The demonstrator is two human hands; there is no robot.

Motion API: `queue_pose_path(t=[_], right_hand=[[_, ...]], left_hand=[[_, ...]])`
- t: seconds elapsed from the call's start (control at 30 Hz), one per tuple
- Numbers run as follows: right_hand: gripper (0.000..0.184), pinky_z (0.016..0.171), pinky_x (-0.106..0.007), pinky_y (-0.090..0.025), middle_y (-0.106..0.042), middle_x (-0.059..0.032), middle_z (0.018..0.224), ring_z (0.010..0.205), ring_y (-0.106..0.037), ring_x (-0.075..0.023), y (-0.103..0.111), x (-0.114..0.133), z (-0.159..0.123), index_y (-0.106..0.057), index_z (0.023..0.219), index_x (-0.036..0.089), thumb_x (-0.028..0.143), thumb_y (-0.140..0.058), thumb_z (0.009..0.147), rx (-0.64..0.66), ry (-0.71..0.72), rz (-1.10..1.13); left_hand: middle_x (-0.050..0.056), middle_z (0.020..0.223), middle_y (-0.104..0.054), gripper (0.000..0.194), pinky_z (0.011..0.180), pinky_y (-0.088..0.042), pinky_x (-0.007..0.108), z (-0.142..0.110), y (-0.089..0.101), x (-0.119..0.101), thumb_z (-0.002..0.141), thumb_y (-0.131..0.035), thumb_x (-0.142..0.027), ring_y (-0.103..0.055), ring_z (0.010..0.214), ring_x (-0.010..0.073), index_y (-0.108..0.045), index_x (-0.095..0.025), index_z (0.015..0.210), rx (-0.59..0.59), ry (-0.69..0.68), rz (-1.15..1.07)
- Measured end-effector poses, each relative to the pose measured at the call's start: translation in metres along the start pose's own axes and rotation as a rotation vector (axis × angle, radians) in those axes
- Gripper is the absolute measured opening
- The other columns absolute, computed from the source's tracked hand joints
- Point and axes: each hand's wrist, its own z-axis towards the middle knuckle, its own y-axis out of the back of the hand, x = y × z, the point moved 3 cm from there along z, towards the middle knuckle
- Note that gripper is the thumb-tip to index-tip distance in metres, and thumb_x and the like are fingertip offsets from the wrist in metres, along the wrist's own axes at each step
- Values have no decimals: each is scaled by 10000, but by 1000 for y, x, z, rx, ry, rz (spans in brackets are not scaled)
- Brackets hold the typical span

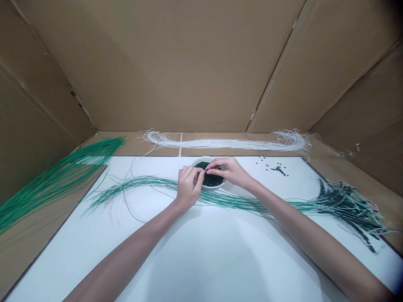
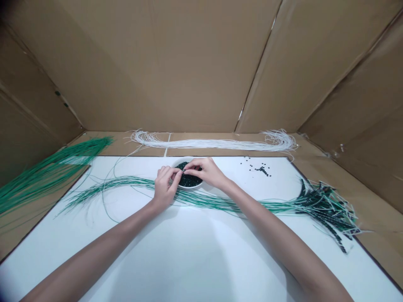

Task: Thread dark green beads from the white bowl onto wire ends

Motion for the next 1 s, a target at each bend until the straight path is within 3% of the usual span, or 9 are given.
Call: queue_pose_path(t=[0.4, 0.63, 0.8, 1.0], right_hand=[[170, 672, -255, -441, -655, -32, 787, 723, -584, -144, 0, 4, 0, -664, 766, 185, 315, -558, 738, -2, 34, -29], [192, 612, -237, -434, -628, -28, 700, 630, -546, -119, 0, 3, -1, -631, 702, 155, 345, -602, 692, -70, 7, 22], [140, 624, -237, -436, -621, -31, 722, 637, -540, -114, -2, 5, -1, -632, 733, 150, 272, -565, 716, 14, 23, 29], [82, 612, -218, -425, -605, -20, 713, 626, -522, -102, -3, 5, -2, -605, 733, 141, 198, -555, 701, -13, 52, -14]], left_hand=[[5, 632, -485, 164, 683, -317, 292, 0, 0, -1, 838, -409, -248, -415, 651, 140, -540, -181, 766, 9, -5, 22], [7, 642, -493, 156, 688, -307, 294, 0, -1, 0, 834, -416, -239, -415, 664, 142, -542, -183, 761, 35, -23, 38], [14, 672, -516, 151, 699, -310, 300, 0, -1, 0, 835, -412, -229, -425, 684, 146, -544, -179, 780, 32, 4, 22], [26, 741, -555, 169, 728, -324, 302, -1, 0, 0, 842, -379, -194, -451, 746, 159, -546, -186, 864, 46, 9, -32]])
